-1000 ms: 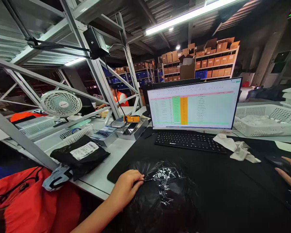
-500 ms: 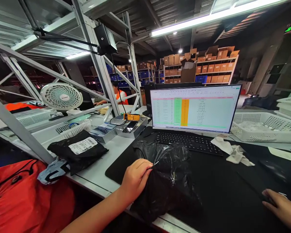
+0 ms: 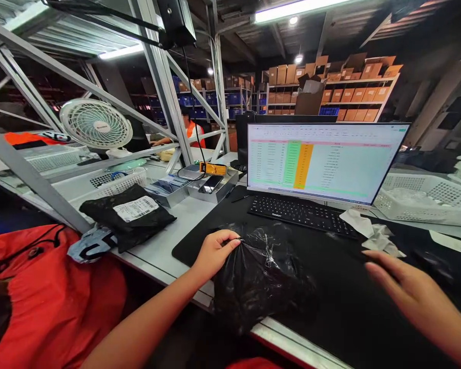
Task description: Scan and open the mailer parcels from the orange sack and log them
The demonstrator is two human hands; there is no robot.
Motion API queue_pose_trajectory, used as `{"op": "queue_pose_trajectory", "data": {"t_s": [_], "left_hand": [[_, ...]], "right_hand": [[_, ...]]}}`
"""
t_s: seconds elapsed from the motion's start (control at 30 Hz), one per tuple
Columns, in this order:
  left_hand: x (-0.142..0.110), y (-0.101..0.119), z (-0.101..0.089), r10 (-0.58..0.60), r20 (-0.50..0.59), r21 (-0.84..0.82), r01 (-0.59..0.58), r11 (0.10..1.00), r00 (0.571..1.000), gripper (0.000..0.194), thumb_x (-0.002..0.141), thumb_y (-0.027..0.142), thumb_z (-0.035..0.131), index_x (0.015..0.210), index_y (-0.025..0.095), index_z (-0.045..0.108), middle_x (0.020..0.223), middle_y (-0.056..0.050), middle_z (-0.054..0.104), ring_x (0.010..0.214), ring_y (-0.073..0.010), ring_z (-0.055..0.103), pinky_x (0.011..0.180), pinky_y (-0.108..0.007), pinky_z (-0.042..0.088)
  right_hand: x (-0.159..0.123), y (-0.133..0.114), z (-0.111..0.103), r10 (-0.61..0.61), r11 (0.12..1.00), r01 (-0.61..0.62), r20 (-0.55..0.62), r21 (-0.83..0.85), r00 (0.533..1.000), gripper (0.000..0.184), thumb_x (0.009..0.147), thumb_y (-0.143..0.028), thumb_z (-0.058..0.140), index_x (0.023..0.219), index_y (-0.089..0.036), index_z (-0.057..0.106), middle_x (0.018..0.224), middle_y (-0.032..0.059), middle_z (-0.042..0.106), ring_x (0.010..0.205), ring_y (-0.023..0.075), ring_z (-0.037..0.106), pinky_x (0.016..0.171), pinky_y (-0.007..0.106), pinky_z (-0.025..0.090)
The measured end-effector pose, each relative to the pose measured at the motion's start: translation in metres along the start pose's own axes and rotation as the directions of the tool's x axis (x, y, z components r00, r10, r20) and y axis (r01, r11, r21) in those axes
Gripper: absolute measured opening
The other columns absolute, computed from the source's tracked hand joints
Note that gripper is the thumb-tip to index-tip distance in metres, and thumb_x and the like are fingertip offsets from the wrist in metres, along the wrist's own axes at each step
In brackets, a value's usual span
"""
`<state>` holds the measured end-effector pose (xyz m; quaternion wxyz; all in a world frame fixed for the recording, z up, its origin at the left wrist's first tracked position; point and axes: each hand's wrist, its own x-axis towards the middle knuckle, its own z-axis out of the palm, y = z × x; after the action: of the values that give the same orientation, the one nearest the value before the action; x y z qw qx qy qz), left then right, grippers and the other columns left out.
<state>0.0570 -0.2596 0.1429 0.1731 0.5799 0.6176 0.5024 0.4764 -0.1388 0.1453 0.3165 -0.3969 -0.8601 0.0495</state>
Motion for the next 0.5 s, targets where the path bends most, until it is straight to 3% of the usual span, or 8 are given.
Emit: {"op": "queue_pose_trajectory", "data": {"t_s": [0.03,0.1,0.17,0.23,0.3,0.37,0.43,0.5], "left_hand": [[0.002,0.001,0.0,0.018,0.007,-0.012,-0.018,1.0,1.0,0.023,0.084,0.038,0.064,0.074,0.018,0.07,0.08,-0.005,0.073,0.076,-0.0186,0.066,0.074,-0.029,0.051],[0.004,0.002,0.002,0.05,0.019,-0.021,-0.049,0.999,0.999,0.023,0.084,0.037,0.064,0.073,0.017,0.069,0.079,-0.005,0.072,0.076,-0.0178,0.065,0.074,-0.029,0.05],[0.007,0.002,0.003,0.059,0.015,-0.027,-0.059,0.998,0.998,0.024,0.085,0.038,0.064,0.073,0.017,0.069,0.077,-0.004,0.071,0.074,-0.017,0.064,0.072,-0.028,0.05],[0.007,0.0,0.005,0.048,-0.001,-0.037,-0.048,0.998,0.999,0.024,0.085,0.038,0.065,0.074,0.017,0.069,0.077,-0.004,0.071,0.074,-0.0169,0.063,0.071,-0.028,0.05],[0.006,-0.004,0.007,0.046,-0.007,-0.046,-0.046,0.998,0.999,0.024,0.084,0.039,0.067,0.073,0.017,0.069,0.077,-0.004,0.071,0.074,-0.017,0.063,0.072,-0.028,0.05],[0.004,-0.009,0.008,0.059,0.001,-0.057,-0.058,0.997,0.998,0.025,0.084,0.039,0.067,0.071,0.018,0.068,0.077,-0.004,0.071,0.073,-0.0167,0.063,0.073,-0.029,0.05],[0.001,-0.014,0.007,0.061,0.013,-0.074,-0.06,0.995,0.998,0.027,0.085,0.04,0.066,0.07,0.018,0.068,0.076,-0.004,0.07,0.072,-0.0165,0.063,0.073,-0.029,0.05],[0.001,-0.019,0.005,0.029,0.008,-0.09,-0.028,0.996,1.0,0.03,0.086,0.044,0.064,0.07,0.018,0.067,0.076,-0.004,0.07,0.073,-0.0167,0.062,0.073,-0.029,0.049]], "right_hand": [[0.007,-0.026,0.005,-0.188,0.981,0.184,-0.046,-0.067,0.981,0.032,0.104,-0.045,0.046,0.115,-0.022,0.065,0.103,0.0057,0.071,0.085,0.0213,0.069,0.071,0.029,0.054],[0.02,-0.072,0.017,-0.538,0.827,0.519,-0.038,-0.216,0.842,0.025,0.104,-0.022,0.043,0.117,-0.02,0.063,0.103,0.0042,0.07,0.083,0.0183,0.067,0.07,0.029,0.051],[0.032,-0.108,0.031,-0.712,0.654,0.691,0.059,-0.309,0.7,0.041,0.097,-0.004,0.037,0.128,-0.017,0.06,0.103,0.0058,0.069,0.076,0.0175,0.062,0.064,0.031,0.045],[0.041,-0.13,0.045,-0.762,0.554,0.753,0.149,-0.355,0.631,0.05,0.091,0.001,0.038,0.135,-0.013,0.058,0.099,0.0077,0.067,0.07,0.0185,0.057,0.058,0.033,0.04],[0.046,-0.135,0.057,-0.757,0.515,0.761,0.208,-0.395,0.62,0.052,0.087,0.002,0.042,0.135,-0.009,0.059,0.094,0.0087,0.064,0.067,0.0196,0.054,0.054,0.034,0.037],[0.046,-0.12,0.063,-0.729,0.494,0.749,0.259,-0.441,0.634,0.057,0.082,0.004,0.044,0.136,-0.009,0.059,0.096,0.009,0.064,0.067,0.0198,0.053,0.053,0.035,0.036],[0.041,-0.081,0.062,-0.67,0.497,0.717,0.31,-0.488,0.675,0.064,0.078,0.006,0.044,0.139,-0.012,0.058,0.103,0.0088,0.066,0.069,0.0197,0.054,0.053,0.034,0.039],[0.027,-0.023,0.055,-0.565,0.549,0.637,0.32,-0.542,0.76,0.065,0.078,0.006,0.041,0.135,-0.016,0.062,0.104,0.0085,0.067,0.071,0.0201,0.057,0.054,0.034,0.043]]}}
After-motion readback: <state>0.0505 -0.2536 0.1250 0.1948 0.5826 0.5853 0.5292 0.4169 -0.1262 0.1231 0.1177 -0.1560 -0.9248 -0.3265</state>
